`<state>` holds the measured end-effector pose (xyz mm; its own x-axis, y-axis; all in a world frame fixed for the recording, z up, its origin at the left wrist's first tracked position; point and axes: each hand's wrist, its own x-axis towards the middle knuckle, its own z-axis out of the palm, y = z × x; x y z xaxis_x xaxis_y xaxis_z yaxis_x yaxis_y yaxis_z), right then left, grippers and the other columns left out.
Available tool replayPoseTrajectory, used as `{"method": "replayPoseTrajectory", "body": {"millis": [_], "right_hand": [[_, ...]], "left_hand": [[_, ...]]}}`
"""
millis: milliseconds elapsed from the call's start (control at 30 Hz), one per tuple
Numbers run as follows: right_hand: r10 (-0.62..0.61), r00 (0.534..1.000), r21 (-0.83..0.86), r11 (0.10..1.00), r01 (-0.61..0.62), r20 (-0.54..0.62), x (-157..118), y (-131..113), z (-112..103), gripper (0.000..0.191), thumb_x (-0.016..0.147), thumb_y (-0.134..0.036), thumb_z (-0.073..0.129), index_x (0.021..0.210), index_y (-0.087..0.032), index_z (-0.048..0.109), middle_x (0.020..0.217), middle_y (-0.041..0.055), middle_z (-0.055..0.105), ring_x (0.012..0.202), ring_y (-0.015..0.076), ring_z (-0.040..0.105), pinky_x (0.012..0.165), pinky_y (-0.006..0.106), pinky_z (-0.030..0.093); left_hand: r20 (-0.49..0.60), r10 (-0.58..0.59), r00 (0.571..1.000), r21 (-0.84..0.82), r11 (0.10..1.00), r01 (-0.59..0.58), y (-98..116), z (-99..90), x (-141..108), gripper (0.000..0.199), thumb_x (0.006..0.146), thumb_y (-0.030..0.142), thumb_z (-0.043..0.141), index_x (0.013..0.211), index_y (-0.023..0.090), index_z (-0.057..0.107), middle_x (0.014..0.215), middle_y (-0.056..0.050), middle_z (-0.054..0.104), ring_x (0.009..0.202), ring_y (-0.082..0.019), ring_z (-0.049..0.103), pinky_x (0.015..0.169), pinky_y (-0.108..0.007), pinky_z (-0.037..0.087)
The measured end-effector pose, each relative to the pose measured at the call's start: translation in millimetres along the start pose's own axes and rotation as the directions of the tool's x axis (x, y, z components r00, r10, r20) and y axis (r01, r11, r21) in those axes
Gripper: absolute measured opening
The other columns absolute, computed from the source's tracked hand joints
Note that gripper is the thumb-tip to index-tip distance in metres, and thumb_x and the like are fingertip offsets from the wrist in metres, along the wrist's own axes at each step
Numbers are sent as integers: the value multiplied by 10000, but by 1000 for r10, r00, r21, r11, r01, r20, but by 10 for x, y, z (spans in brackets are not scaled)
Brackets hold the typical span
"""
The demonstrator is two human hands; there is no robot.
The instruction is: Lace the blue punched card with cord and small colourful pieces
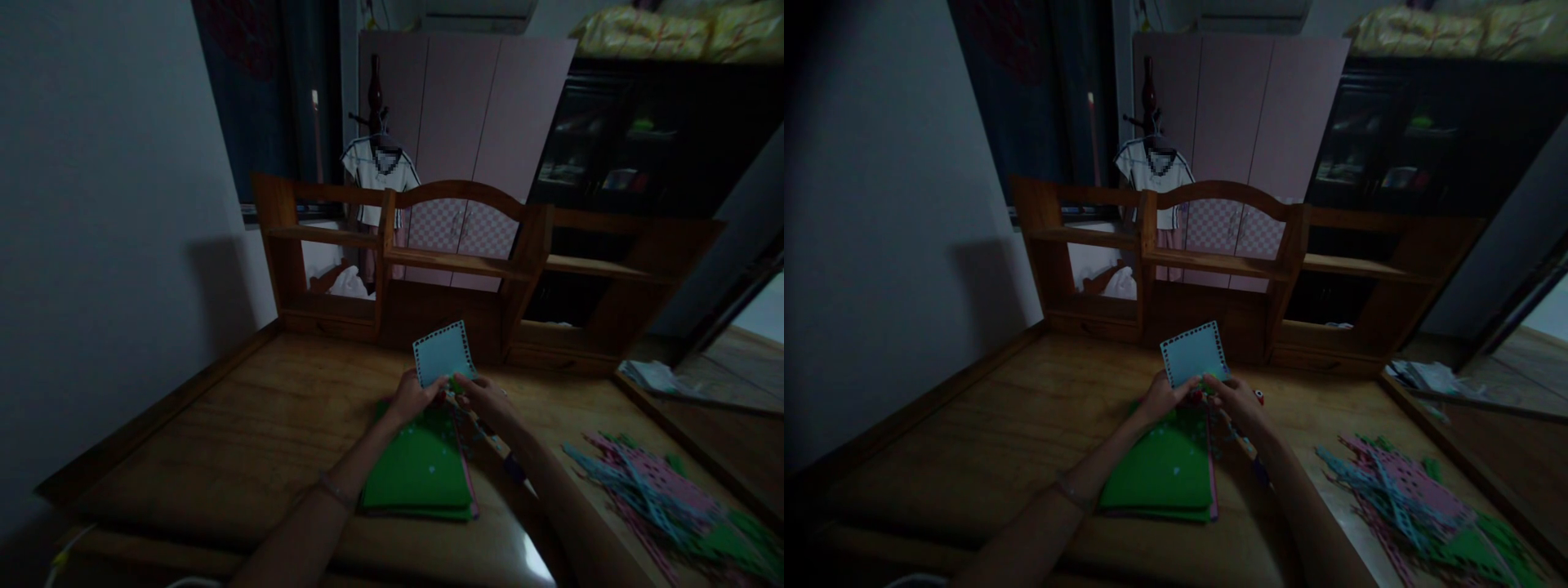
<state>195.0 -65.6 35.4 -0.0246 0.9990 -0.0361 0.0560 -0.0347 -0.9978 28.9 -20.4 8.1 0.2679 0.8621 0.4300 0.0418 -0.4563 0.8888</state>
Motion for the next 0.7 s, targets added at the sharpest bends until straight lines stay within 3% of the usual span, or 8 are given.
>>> {"method": "replayPoseTrajectory", "body": {"millis": [333, 533, 700], "right_hand": [[-20, 998, -44, 999, 17, -67, 64, 77, -24, 420, 654, -598, 662, 725, -184, 645, 628, 14, 588, 531, 132, 480, 500, 254, 320], [-18, 1000, -28, 999, 17, -6, 15, 23, -16, 436, 674, -595, 647, 771, -171, 651, 638, 13, 593, 554, 137, 495, 533, 255, 342], [-4, 999, -45, 999, 2, -37, 44, 35, -18, 428, 654, -582, 668, 733, -161, 653, 613, -1, 567, 543, 120, 471, 527, 242, 321]], "left_hand": [[4, -11, 1000, -23, 1000, 11, -3, -1, -2, 312, 768, 340, 615, 985, 131, 697, 980, -86, 709, 876, -208, 661, 811, -294, 507], [21, 5, 1000, -2, 1000, -5, 7, -4, -9, 299, 790, 352, 588, 936, 118, 702, 922, -85, 717, 824, -203, 662, 776, -289, 511], [15, 11, 1000, 53, 999, -11, -14, -6, -10, 292, 793, 360, 586, 933, 131, 701, 916, -71, 719, 831, -192, 661, 786, -279, 512]]}}
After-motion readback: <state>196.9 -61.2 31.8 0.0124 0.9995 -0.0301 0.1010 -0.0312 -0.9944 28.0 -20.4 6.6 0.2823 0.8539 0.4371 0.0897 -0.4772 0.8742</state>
